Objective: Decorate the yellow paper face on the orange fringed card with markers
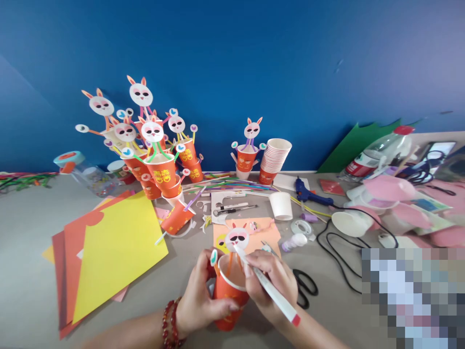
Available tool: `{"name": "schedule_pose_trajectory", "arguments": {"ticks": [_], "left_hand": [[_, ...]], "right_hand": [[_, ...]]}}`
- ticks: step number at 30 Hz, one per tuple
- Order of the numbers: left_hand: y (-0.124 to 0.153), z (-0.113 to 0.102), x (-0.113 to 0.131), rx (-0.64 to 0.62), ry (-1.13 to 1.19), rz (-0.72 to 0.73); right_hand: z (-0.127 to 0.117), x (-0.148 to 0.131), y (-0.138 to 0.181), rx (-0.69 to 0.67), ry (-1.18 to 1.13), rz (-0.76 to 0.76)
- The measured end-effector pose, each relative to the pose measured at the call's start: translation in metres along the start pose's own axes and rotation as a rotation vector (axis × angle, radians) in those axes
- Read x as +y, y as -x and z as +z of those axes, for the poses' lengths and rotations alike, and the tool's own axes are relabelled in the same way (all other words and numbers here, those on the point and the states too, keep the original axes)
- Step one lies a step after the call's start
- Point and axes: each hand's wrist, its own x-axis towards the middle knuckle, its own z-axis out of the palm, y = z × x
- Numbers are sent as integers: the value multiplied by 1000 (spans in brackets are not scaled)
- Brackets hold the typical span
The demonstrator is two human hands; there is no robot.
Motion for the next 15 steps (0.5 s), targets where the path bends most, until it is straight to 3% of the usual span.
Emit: {"name": "schedule_pose_trajectory", "arguments": {"ticks": [15], "left_hand": [[0,0,0,1,-6,-11]], "right_hand": [[1,-1,-1,9,-10,23]]}}
